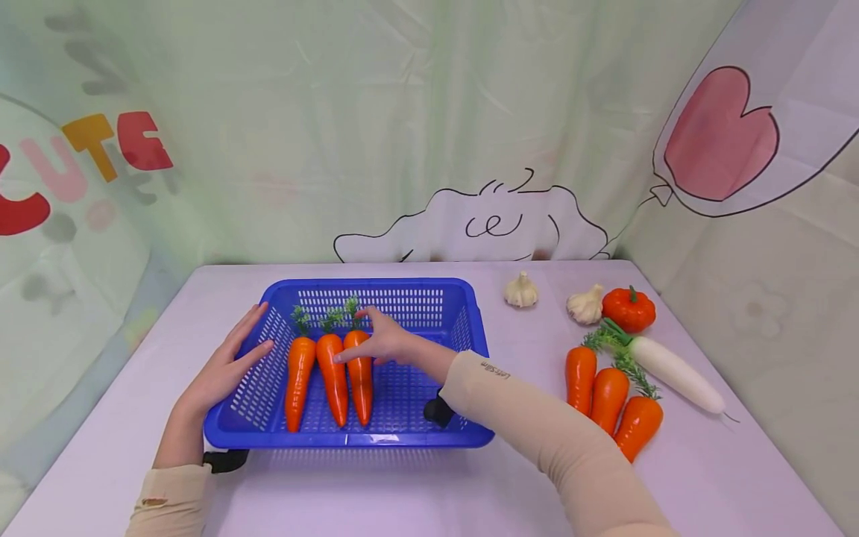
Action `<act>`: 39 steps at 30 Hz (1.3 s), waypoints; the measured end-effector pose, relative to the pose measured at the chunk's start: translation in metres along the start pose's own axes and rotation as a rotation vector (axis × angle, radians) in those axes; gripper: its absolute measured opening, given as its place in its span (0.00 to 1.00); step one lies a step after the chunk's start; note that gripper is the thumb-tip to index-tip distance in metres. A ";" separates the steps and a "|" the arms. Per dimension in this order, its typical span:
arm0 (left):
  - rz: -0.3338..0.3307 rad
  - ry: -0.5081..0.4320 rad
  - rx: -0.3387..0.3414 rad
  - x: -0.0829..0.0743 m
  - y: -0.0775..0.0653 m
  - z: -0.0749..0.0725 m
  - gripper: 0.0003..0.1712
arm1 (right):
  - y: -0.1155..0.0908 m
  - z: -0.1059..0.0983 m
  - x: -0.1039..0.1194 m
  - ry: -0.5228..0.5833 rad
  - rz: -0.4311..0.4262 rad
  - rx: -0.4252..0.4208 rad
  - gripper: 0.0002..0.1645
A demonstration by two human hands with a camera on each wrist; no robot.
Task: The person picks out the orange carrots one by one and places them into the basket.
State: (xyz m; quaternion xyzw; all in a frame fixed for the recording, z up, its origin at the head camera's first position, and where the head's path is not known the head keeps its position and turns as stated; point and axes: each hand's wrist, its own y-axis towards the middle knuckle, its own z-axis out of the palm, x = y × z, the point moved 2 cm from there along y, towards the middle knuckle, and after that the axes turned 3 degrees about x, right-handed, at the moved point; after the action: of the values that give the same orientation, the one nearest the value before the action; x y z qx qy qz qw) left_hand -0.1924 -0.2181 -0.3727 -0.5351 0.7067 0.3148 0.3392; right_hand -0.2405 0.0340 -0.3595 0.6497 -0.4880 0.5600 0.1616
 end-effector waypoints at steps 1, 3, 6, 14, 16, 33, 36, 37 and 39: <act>0.000 0.000 0.000 0.000 0.000 0.000 0.37 | -0.001 -0.001 0.001 0.001 -0.003 -0.003 0.48; 0.002 0.001 0.000 0.000 0.000 0.000 0.37 | -0.004 -0.005 0.004 -0.005 -0.016 -0.006 0.49; 0.003 0.000 0.000 0.000 0.000 0.000 0.37 | -0.011 -0.010 0.009 -0.007 -0.038 -0.011 0.48; 0.000 -0.001 -0.001 0.000 0.000 0.000 0.37 | -0.033 -0.029 0.023 -0.071 -0.129 -0.019 0.48; -0.001 -0.001 -0.001 0.000 0.000 0.001 0.37 | -0.038 -0.035 0.025 -0.086 -0.145 -0.026 0.48; -0.001 -0.010 0.001 -0.001 0.001 0.001 0.37 | -0.084 -0.065 0.033 -0.161 -0.255 -0.051 0.46; -0.003 -0.009 0.000 -0.002 0.000 0.000 0.37 | -0.091 -0.070 0.032 -0.192 -0.267 -0.074 0.45; -0.003 -0.009 0.000 -0.002 0.000 0.000 0.37 | -0.094 -0.072 0.032 -0.193 -0.268 -0.085 0.45; -0.002 -0.010 -0.001 -0.002 0.000 0.000 0.37 | -0.099 -0.075 0.031 -0.198 -0.268 -0.108 0.45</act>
State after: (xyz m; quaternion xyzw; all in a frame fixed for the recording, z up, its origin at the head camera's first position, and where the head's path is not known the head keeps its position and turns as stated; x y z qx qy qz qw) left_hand -0.1919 -0.2172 -0.3713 -0.5343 0.7045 0.3173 0.3428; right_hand -0.2060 0.1231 -0.2750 0.7515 -0.4398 0.4395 0.2205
